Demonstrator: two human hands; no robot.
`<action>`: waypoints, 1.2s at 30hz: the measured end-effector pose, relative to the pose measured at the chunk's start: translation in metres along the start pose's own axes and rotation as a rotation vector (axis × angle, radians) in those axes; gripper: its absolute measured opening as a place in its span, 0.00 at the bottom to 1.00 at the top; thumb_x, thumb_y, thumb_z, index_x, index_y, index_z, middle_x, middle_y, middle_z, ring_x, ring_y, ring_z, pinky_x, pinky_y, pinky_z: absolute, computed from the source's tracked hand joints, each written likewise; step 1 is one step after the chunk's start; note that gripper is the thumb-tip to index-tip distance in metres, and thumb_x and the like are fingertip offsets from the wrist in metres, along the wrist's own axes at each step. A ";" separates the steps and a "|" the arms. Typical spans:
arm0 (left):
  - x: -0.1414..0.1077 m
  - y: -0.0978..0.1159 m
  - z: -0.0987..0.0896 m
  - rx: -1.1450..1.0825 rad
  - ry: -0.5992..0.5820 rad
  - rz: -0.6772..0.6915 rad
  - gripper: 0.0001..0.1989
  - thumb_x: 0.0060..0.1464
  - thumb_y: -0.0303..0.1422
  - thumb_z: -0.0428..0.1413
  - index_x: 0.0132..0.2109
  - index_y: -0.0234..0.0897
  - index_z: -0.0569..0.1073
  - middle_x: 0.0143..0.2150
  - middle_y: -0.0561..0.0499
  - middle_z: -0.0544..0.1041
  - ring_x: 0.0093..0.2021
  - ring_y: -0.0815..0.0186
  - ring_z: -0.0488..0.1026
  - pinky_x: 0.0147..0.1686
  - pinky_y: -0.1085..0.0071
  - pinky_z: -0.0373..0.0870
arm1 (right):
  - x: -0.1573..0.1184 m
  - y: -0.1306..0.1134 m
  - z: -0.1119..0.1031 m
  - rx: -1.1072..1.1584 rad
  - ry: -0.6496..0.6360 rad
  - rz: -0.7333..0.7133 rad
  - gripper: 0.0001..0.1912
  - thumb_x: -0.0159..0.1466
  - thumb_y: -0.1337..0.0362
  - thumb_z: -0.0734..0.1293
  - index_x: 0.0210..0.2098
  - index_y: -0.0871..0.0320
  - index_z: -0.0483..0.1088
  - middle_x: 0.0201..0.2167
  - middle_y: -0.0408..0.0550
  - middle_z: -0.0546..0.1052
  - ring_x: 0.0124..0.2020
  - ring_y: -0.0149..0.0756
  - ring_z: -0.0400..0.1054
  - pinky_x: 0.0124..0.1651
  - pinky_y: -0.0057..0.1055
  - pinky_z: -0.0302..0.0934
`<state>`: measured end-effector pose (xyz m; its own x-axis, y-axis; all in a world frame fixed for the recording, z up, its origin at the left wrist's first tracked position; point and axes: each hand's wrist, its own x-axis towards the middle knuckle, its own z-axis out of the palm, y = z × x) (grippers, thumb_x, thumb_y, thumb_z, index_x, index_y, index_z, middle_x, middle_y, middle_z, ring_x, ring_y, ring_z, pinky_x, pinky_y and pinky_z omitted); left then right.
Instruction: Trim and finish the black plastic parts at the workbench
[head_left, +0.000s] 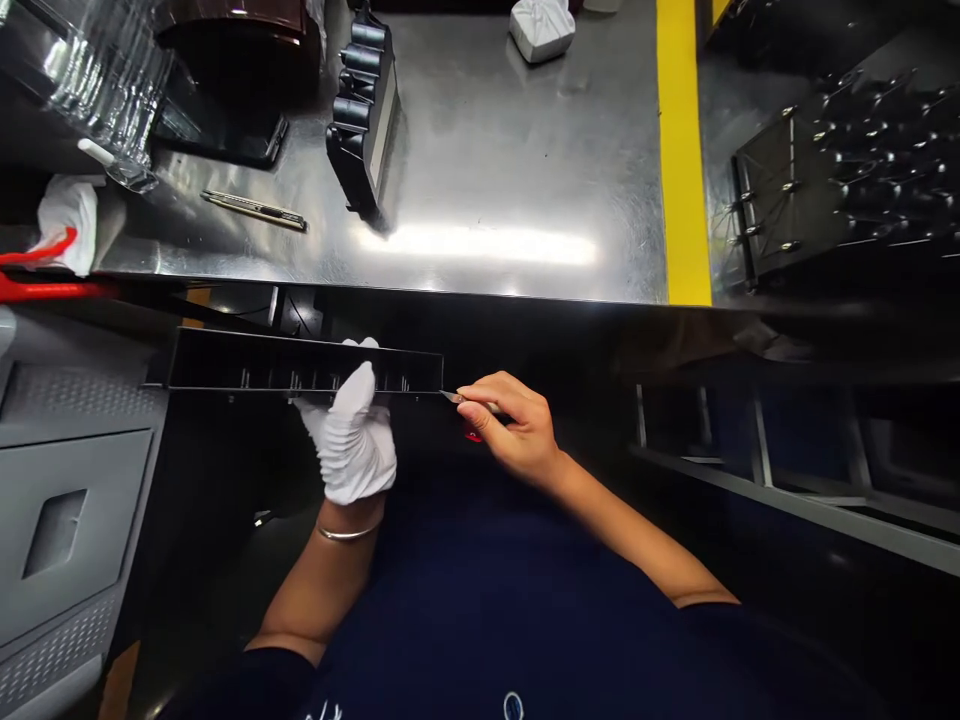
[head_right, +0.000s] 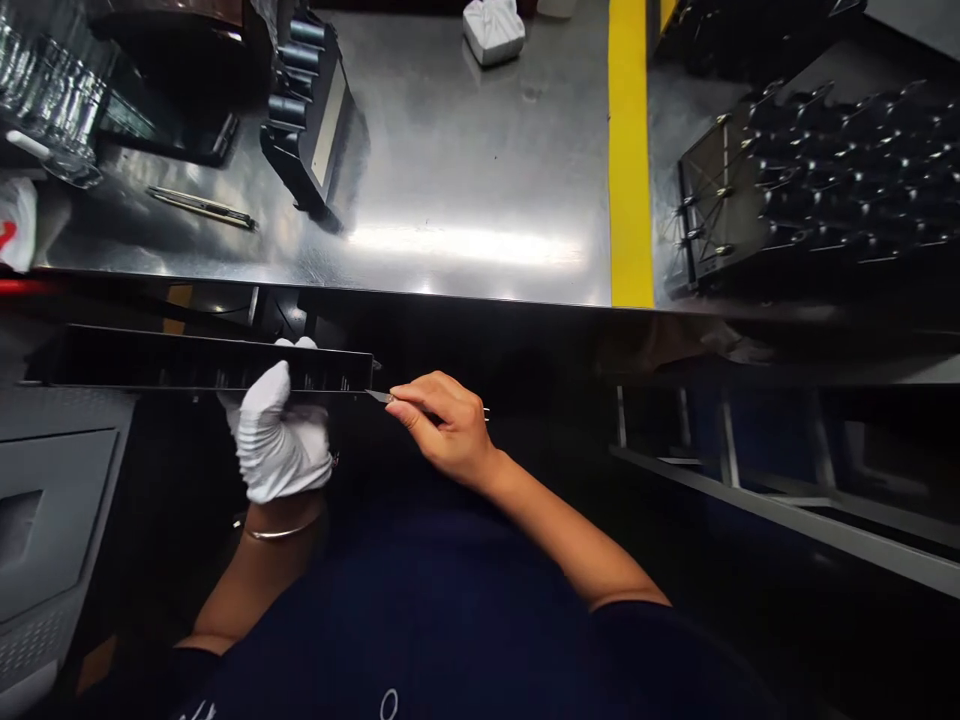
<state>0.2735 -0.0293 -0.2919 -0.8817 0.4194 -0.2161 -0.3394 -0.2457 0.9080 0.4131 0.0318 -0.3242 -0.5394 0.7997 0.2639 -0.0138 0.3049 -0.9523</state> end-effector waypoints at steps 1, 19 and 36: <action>-0.002 -0.002 0.001 -0.001 -0.009 0.017 0.16 0.44 0.28 0.65 0.42 0.46 0.75 0.43 0.59 0.79 0.51 0.64 0.74 0.56 0.65 0.70 | 0.002 -0.003 -0.001 -0.022 -0.003 -0.046 0.05 0.62 0.65 0.68 0.35 0.56 0.76 0.30 0.47 0.77 0.31 0.32 0.70 0.33 0.30 0.66; 0.002 0.002 -0.006 0.102 -0.096 -0.443 0.16 0.45 0.40 0.61 0.40 0.38 0.72 0.32 0.54 0.74 0.28 0.70 0.73 0.34 0.70 0.74 | 0.001 -0.006 -0.022 -0.049 -0.225 -0.140 0.06 0.61 0.68 0.69 0.38 0.58 0.77 0.28 0.47 0.72 0.27 0.28 0.67 0.27 0.26 0.63; -0.015 0.018 -0.014 0.293 -0.641 -0.639 0.22 0.46 0.36 0.62 0.49 0.37 0.68 0.40 0.49 0.76 0.37 0.61 0.75 0.38 0.65 0.72 | 0.056 0.021 -0.031 -0.181 -0.138 -0.195 0.05 0.61 0.62 0.69 0.34 0.56 0.77 0.27 0.45 0.73 0.29 0.31 0.68 0.32 0.29 0.64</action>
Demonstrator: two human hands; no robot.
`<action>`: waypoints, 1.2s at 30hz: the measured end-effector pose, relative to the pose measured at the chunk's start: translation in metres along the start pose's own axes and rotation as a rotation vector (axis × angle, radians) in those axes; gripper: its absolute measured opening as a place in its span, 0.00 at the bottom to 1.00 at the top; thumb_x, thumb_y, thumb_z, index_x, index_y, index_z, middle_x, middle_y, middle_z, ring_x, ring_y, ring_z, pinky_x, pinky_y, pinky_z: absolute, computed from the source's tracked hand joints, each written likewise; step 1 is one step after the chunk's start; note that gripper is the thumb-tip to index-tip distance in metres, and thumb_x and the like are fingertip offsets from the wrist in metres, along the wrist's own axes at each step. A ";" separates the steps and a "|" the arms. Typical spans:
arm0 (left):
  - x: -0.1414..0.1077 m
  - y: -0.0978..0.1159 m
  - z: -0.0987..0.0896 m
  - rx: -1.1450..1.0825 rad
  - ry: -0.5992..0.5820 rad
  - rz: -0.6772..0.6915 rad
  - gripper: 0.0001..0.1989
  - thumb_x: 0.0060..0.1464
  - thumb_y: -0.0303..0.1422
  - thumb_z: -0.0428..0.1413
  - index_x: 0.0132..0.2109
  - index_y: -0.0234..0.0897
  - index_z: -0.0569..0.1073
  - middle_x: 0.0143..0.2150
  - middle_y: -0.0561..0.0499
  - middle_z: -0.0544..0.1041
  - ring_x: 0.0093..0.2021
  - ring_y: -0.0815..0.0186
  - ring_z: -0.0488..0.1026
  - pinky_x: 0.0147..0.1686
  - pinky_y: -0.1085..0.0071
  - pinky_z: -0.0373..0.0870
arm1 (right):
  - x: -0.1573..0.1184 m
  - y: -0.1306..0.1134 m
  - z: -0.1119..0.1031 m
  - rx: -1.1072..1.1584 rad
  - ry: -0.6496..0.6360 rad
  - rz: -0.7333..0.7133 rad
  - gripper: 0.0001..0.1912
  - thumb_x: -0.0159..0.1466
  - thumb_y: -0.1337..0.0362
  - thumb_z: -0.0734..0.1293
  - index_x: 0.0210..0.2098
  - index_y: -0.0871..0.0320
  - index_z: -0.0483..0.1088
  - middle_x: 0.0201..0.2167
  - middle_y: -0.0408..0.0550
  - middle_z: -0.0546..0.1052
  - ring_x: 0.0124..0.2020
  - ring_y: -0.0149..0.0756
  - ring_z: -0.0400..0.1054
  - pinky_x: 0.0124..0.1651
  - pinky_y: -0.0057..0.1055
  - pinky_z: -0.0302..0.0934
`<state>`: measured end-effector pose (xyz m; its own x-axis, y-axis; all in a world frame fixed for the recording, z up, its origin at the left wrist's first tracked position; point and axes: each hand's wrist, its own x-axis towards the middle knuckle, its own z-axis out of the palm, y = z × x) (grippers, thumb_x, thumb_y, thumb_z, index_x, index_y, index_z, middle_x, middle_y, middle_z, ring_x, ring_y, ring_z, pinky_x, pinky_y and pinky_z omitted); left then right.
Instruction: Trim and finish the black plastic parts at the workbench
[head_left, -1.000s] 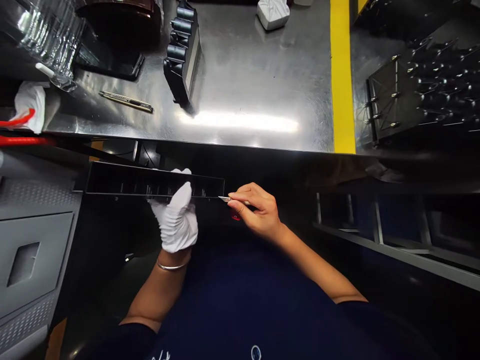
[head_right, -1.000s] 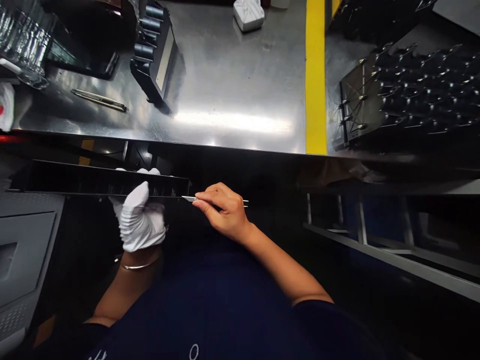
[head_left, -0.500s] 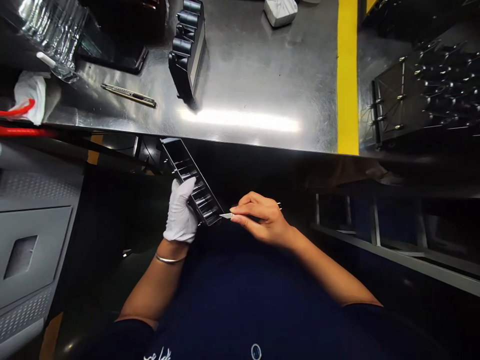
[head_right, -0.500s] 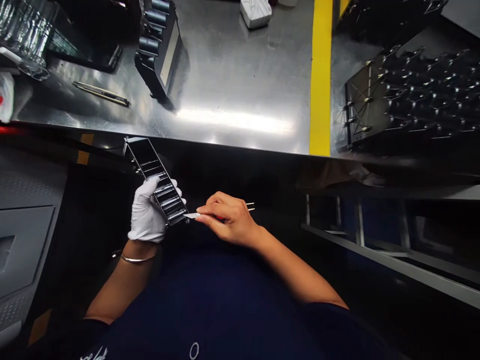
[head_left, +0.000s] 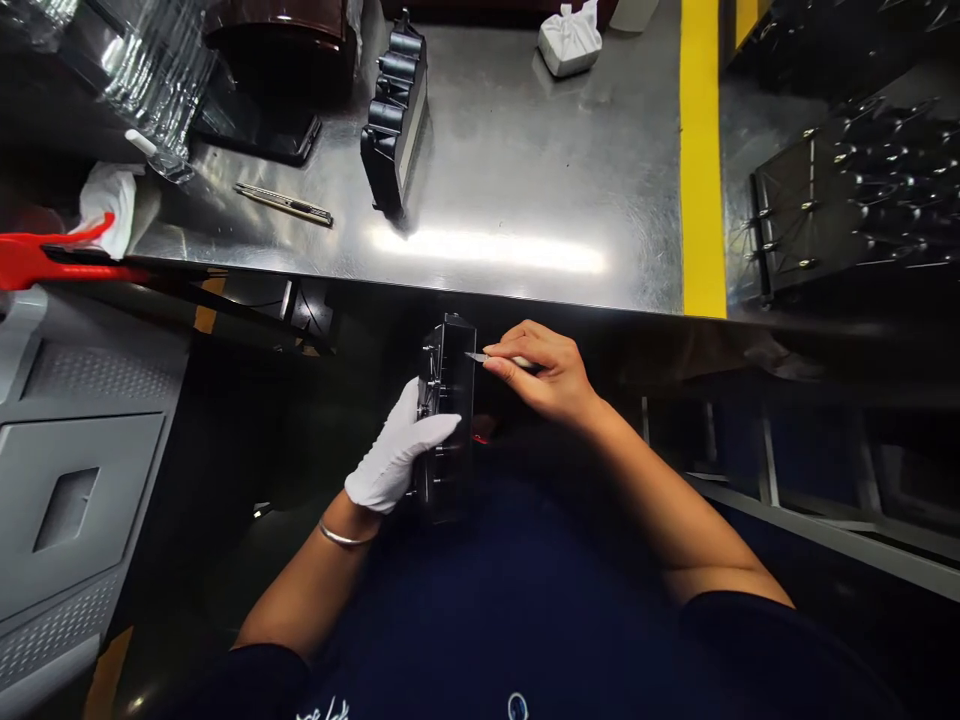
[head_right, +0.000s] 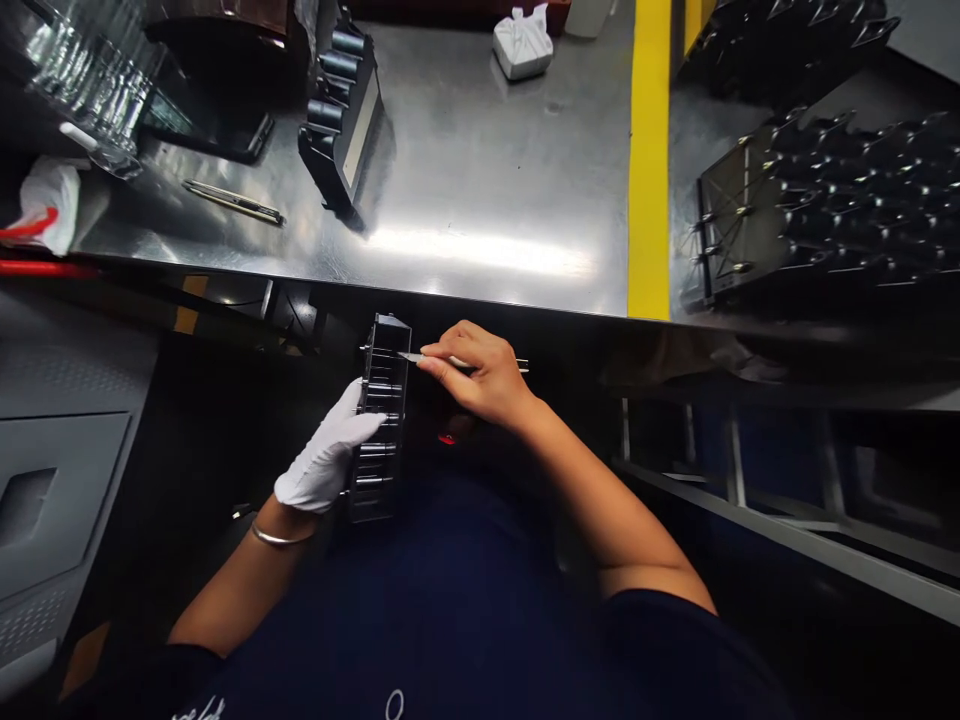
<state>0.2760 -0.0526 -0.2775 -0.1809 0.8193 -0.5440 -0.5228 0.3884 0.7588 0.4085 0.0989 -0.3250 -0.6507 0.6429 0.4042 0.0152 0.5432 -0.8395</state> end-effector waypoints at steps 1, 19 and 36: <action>-0.002 0.000 -0.002 0.020 -0.041 -0.011 0.23 0.46 0.36 0.62 0.49 0.37 0.68 0.40 0.48 0.76 0.39 0.60 0.75 0.38 0.65 0.72 | 0.005 0.004 -0.002 -0.028 0.024 0.017 0.06 0.61 0.61 0.69 0.33 0.55 0.77 0.27 0.45 0.74 0.29 0.31 0.68 0.33 0.30 0.65; -0.010 0.000 -0.047 -0.014 -0.416 -0.422 0.26 0.46 0.42 0.61 0.52 0.39 0.69 0.36 0.47 0.73 0.24 0.69 0.68 0.19 0.75 0.64 | 0.027 -0.027 -0.061 -0.183 -0.650 -0.134 0.12 0.64 0.54 0.65 0.37 0.53 0.77 0.32 0.45 0.74 0.29 0.28 0.67 0.30 0.25 0.59; -0.001 -0.016 -0.043 -0.140 -0.406 -0.409 0.23 0.50 0.45 0.57 0.50 0.38 0.69 0.33 0.48 0.73 0.21 0.70 0.68 0.16 0.76 0.64 | -0.005 -0.020 -0.015 -0.058 0.041 0.153 0.12 0.65 0.59 0.64 0.32 0.56 0.76 0.28 0.46 0.78 0.29 0.32 0.71 0.33 0.29 0.66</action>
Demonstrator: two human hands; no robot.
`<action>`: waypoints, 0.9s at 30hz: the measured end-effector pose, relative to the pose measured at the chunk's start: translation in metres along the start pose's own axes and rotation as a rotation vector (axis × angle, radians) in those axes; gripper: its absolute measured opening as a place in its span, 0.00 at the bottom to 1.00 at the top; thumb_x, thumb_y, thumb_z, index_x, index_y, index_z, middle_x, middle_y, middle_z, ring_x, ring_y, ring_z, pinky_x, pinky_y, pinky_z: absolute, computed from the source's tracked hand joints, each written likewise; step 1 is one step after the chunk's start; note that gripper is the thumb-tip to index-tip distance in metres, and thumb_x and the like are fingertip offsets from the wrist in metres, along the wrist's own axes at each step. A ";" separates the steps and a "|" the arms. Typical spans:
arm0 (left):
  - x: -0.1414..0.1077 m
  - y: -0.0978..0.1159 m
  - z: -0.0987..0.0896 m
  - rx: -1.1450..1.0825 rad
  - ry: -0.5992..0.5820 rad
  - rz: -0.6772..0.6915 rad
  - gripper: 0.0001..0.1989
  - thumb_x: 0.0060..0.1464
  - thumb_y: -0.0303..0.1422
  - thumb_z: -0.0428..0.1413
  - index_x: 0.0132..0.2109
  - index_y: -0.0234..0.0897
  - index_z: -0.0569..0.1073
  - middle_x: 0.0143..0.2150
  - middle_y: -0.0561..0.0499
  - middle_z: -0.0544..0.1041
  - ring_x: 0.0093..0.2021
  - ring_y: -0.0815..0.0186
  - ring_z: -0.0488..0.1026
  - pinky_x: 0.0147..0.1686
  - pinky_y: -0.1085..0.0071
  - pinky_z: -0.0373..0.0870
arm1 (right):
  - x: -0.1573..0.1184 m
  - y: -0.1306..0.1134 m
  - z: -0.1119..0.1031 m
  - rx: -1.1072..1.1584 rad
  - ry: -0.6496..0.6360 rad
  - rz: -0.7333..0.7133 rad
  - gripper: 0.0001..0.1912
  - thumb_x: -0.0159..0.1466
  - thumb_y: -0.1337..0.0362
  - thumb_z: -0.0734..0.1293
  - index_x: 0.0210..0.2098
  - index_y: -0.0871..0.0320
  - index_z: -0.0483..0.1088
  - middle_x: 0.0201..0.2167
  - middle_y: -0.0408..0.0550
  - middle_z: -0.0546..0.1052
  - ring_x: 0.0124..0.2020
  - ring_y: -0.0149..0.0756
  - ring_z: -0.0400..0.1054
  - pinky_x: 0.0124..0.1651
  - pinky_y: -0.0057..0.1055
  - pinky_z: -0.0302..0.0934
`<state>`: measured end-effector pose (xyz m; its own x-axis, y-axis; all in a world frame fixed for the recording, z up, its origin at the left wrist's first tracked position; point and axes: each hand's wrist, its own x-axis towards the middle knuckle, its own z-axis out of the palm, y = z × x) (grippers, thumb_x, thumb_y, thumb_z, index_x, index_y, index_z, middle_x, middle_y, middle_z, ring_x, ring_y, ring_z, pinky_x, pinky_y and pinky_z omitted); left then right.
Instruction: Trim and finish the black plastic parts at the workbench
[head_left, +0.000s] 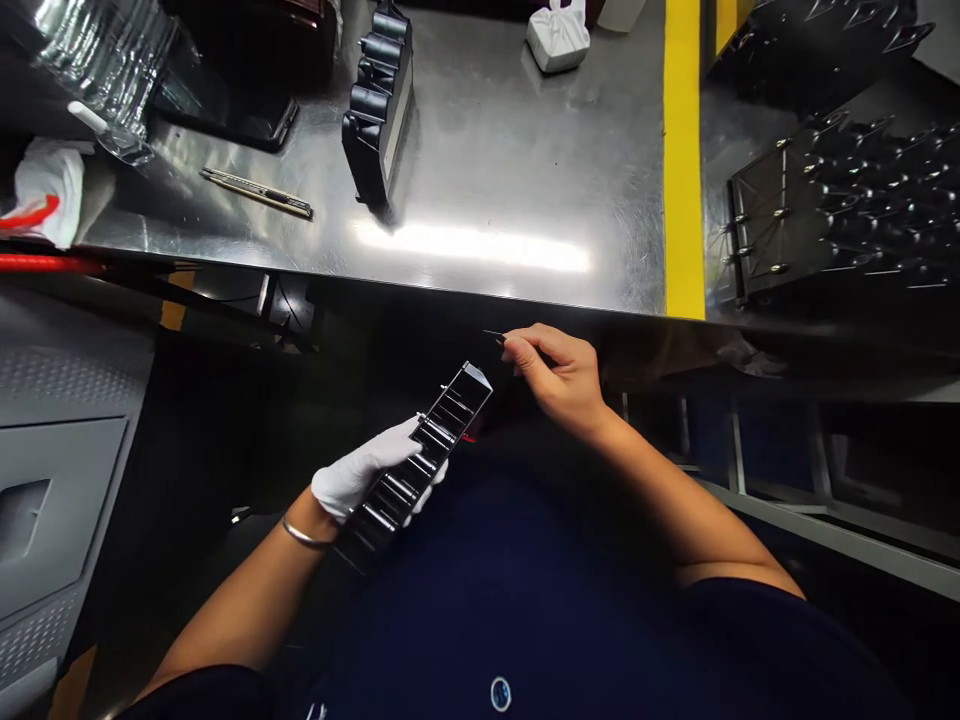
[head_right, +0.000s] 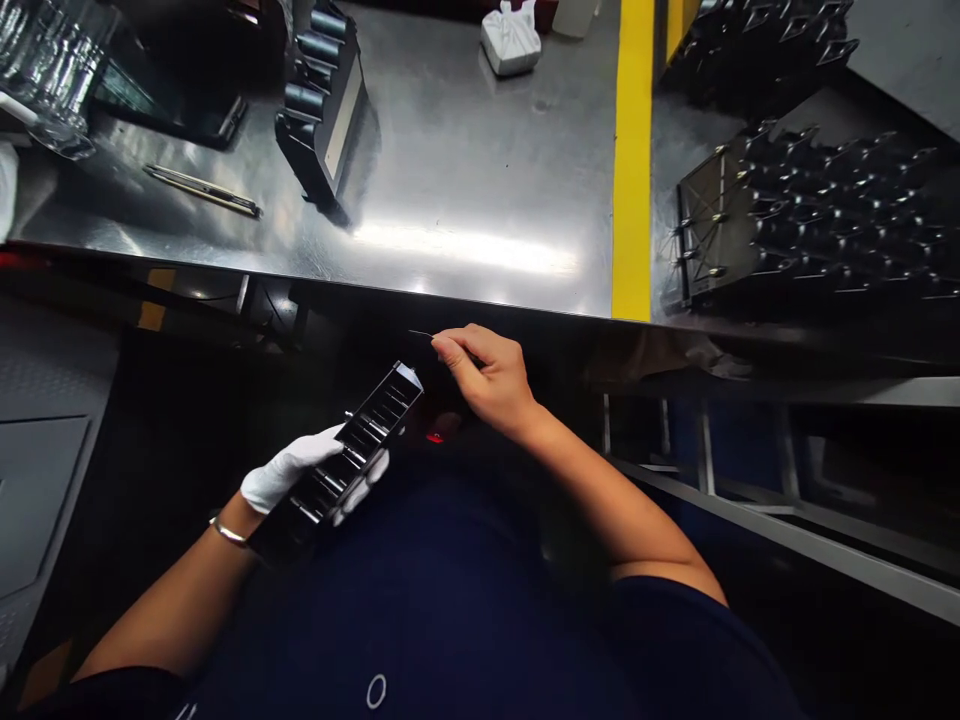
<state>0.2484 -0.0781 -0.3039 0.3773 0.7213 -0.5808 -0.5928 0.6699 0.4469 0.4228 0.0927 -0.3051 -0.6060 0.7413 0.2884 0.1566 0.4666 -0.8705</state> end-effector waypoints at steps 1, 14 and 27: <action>0.001 0.000 0.001 0.045 0.033 0.022 0.22 0.51 0.44 0.57 0.50 0.39 0.69 0.34 0.48 0.73 0.22 0.70 0.68 0.17 0.76 0.65 | -0.002 -0.004 0.001 -0.017 -0.028 0.020 0.13 0.66 0.59 0.63 0.32 0.57 0.76 0.27 0.45 0.78 0.28 0.31 0.71 0.33 0.28 0.66; 0.004 0.001 0.004 0.312 0.169 0.163 0.22 0.53 0.40 0.58 0.55 0.40 0.71 0.43 0.46 0.74 0.39 0.63 0.69 0.36 0.71 0.68 | -0.010 -0.010 0.004 -0.243 -0.243 -0.020 0.15 0.68 0.58 0.60 0.33 0.55 0.77 0.28 0.45 0.79 0.30 0.32 0.73 0.32 0.25 0.62; 0.019 -0.001 0.010 0.614 0.754 0.557 0.31 0.39 0.42 0.67 0.51 0.39 0.71 0.48 0.46 0.75 0.49 0.55 0.72 0.48 0.63 0.69 | -0.001 -0.017 -0.017 -0.297 -0.156 -0.173 0.16 0.68 0.55 0.59 0.37 0.58 0.74 0.31 0.48 0.78 0.31 0.32 0.71 0.33 0.27 0.61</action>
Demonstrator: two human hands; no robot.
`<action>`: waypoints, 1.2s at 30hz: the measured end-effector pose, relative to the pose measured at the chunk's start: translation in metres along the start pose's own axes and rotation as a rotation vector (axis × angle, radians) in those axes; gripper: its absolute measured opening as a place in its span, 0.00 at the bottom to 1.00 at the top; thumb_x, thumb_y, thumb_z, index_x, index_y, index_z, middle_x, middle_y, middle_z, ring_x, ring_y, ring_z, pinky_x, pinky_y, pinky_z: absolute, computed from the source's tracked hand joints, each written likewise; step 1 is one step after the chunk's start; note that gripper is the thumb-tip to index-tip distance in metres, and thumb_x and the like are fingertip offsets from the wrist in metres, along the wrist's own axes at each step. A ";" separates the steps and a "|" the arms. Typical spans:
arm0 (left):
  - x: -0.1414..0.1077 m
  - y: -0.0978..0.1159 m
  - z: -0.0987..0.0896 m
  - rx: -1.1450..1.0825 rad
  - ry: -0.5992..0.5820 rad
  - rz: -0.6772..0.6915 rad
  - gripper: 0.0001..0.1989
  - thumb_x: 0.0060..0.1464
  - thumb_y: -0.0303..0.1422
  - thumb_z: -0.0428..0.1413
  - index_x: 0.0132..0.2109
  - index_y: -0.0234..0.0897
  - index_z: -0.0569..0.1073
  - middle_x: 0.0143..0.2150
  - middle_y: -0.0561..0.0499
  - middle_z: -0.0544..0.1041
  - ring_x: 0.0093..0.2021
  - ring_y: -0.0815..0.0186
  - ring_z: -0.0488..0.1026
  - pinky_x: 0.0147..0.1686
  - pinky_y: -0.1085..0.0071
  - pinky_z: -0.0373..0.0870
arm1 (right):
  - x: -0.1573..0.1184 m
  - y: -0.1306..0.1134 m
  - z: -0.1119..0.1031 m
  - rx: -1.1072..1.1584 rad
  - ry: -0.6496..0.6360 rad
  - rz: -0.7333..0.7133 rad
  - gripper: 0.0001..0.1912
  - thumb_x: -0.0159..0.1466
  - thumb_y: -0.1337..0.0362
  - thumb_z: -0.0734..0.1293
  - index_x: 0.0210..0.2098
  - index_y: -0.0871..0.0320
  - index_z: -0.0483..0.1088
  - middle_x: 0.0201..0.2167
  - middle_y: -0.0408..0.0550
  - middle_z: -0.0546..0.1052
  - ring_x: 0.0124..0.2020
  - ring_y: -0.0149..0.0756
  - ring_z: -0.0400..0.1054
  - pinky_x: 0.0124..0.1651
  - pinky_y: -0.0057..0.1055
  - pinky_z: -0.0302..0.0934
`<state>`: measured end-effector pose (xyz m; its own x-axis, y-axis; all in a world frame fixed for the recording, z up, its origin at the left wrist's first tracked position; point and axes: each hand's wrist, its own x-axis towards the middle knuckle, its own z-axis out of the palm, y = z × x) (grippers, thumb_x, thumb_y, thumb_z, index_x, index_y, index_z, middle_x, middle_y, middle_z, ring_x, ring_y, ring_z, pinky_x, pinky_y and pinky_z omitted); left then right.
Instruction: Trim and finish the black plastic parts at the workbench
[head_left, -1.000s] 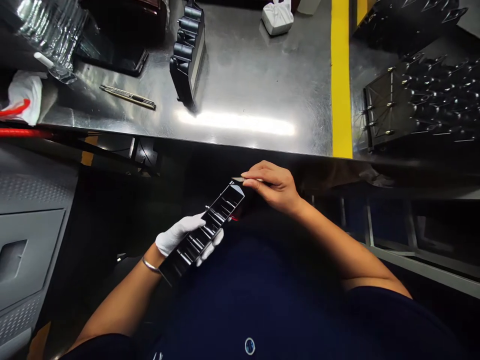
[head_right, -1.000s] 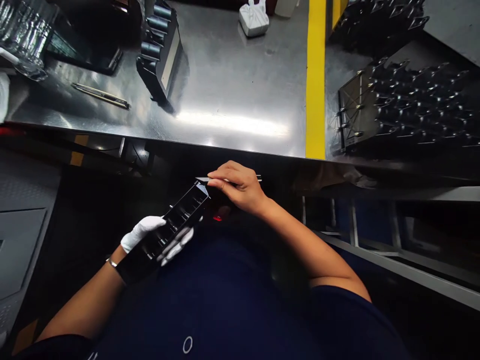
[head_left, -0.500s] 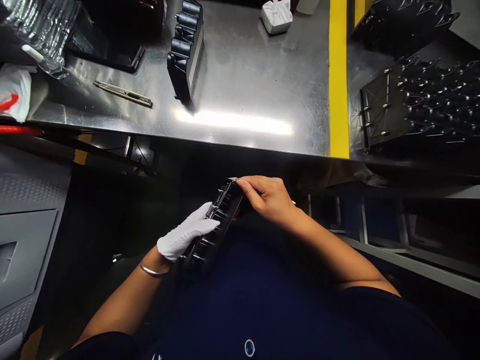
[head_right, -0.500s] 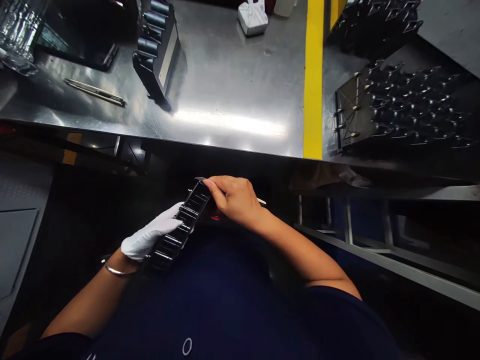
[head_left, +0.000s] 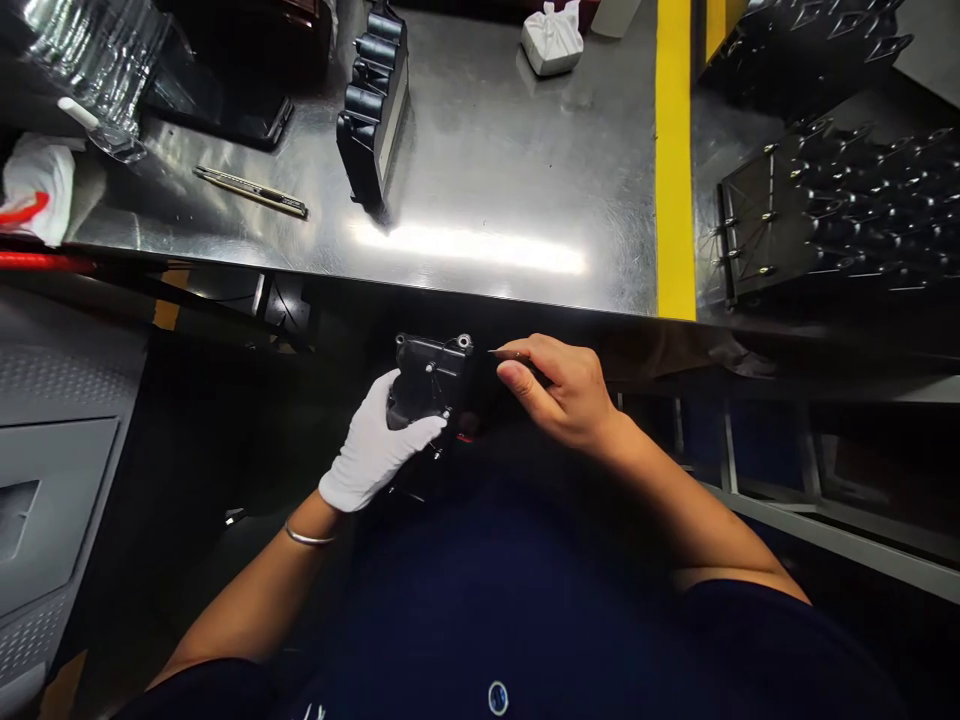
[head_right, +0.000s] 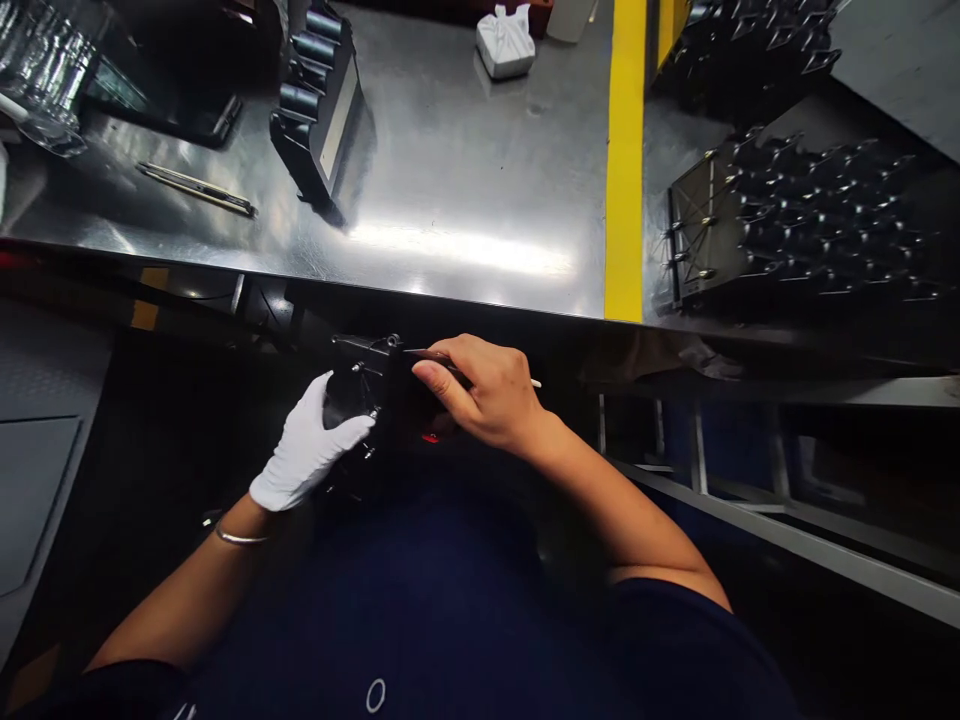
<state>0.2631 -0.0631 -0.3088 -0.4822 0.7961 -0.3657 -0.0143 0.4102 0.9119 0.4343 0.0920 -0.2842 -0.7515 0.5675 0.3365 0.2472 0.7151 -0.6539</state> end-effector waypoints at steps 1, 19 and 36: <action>-0.001 -0.003 0.000 0.077 0.095 0.063 0.35 0.35 0.41 0.69 0.52 0.40 0.70 0.48 0.46 0.75 0.49 0.55 0.72 0.48 0.63 0.69 | -0.001 -0.001 0.000 -0.031 -0.018 -0.030 0.17 0.67 0.53 0.60 0.35 0.59 0.73 0.29 0.48 0.77 0.29 0.32 0.70 0.32 0.27 0.60; -0.006 -0.033 -0.008 0.462 0.071 0.601 0.37 0.42 0.44 0.66 0.57 0.35 0.63 0.46 0.44 0.77 0.43 0.58 0.77 0.44 0.63 0.74 | -0.006 -0.002 -0.011 -0.171 -0.183 -0.292 0.27 0.67 0.46 0.57 0.20 0.60 0.63 0.17 0.41 0.63 0.20 0.26 0.55 0.25 0.27 0.42; -0.005 -0.001 -0.002 -0.042 -0.102 0.072 0.29 0.37 0.42 0.68 0.47 0.33 0.71 0.38 0.47 0.78 0.36 0.61 0.76 0.37 0.66 0.75 | -0.013 -0.004 -0.005 -0.009 -0.091 -0.310 0.23 0.68 0.51 0.59 0.23 0.60 0.65 0.17 0.41 0.64 0.20 0.26 0.57 0.24 0.25 0.48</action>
<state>0.2634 -0.0684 -0.3077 -0.3913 0.8649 -0.3143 -0.0203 0.3334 0.9426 0.4461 0.0839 -0.2824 -0.8432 0.2836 0.4567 0.0029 0.8519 -0.5236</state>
